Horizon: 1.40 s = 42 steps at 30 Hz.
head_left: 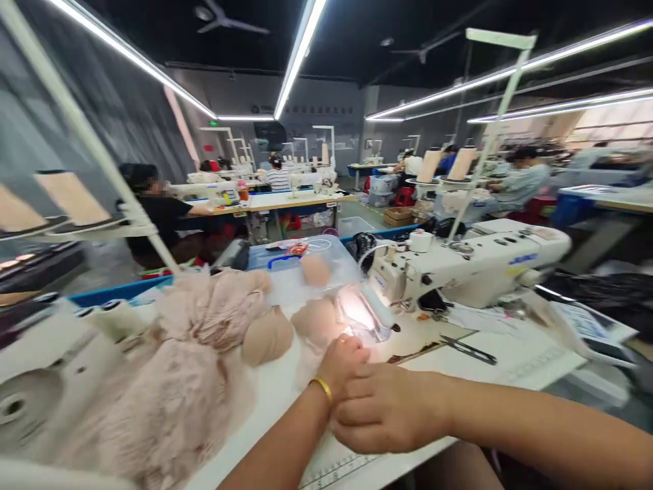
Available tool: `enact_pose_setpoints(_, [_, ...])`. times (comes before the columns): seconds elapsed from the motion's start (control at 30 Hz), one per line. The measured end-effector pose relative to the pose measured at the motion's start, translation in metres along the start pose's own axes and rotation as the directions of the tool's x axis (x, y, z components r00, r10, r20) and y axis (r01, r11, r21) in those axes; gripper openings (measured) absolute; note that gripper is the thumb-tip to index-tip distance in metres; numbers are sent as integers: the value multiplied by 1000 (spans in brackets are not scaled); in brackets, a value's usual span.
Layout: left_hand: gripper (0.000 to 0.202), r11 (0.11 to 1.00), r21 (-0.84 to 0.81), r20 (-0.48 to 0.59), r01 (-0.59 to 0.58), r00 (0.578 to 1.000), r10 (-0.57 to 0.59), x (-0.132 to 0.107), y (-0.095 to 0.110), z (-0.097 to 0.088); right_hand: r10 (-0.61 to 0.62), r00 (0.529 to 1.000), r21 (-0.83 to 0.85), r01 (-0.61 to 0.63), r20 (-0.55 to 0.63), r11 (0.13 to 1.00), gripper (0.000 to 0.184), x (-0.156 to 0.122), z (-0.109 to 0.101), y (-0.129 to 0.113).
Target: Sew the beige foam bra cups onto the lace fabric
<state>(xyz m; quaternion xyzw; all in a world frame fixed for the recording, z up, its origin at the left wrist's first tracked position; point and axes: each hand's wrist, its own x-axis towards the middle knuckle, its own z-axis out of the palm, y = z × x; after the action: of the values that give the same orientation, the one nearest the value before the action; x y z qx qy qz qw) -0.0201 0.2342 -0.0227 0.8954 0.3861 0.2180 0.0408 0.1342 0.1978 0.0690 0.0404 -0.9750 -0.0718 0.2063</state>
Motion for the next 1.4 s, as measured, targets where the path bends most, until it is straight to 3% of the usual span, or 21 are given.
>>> enact_pose_setpoints(0.03, [14, 1000, -4, -5, -4, 1000, 4, 2, 0, 0, -6, 1000, -40, 6, 8, 999, 11, -25, -2, -4])
enact_pose_setpoints(0.1, [11, 1000, -16, -3, -22, 1000, 22, 6, -2, -1, 129, 992, -80, -129, -15, 988, 12, -69, -4, -3])
enact_pose_setpoints(0.2, [20, 999, -24, -7, -38, 999, 38, 8, -3, -2, 452, 890, -59, -455, -59, 888, 19, -117, -2, 16])
enact_pose_setpoints(0.27, [22, 999, -26, -11, -37, 999, 37, 9, -3, -3, 552, 833, -8, -553, -41, 833, 22, -134, 5, 33])
enact_pose_setpoints(0.5, [22, 999, -50, -86, 14, 996, -18, 11, 6, 4, 519, 854, 92, -520, 35, 849, 27, -141, 45, 66])
enact_pose_setpoints(0.67, [18, 987, -63, -41, 151, 987, -153, 18, 20, 2, 554, 829, 116, -559, 70, 821, 27, -153, 49, 70])
enact_pose_setpoints(0.77, [20, 998, -16, 6, 57, 998, -57, 23, 18, -3, 563, 823, 140, -568, 78, 811, 30, -160, 48, 72])
enact_pose_setpoints(0.9, [24, 998, 11, -18, -61, 998, 61, 24, 8, -3, 540, 840, 201, -539, 54, 818, 33, -162, 51, 71])
enact_pose_setpoints(1.07, [24, 997, 1, -43, -75, 996, 75, 24, 7, 0, 496, 868, 263, -481, 13, 836, 31, -160, 50, 68])
enact_pose_setpoints(1.4, [28, 994, 50, -32, -102, 994, 104, 25, 8, 2, 479, 878, 288, -459, 1, 841, 32, -157, 43, 68])
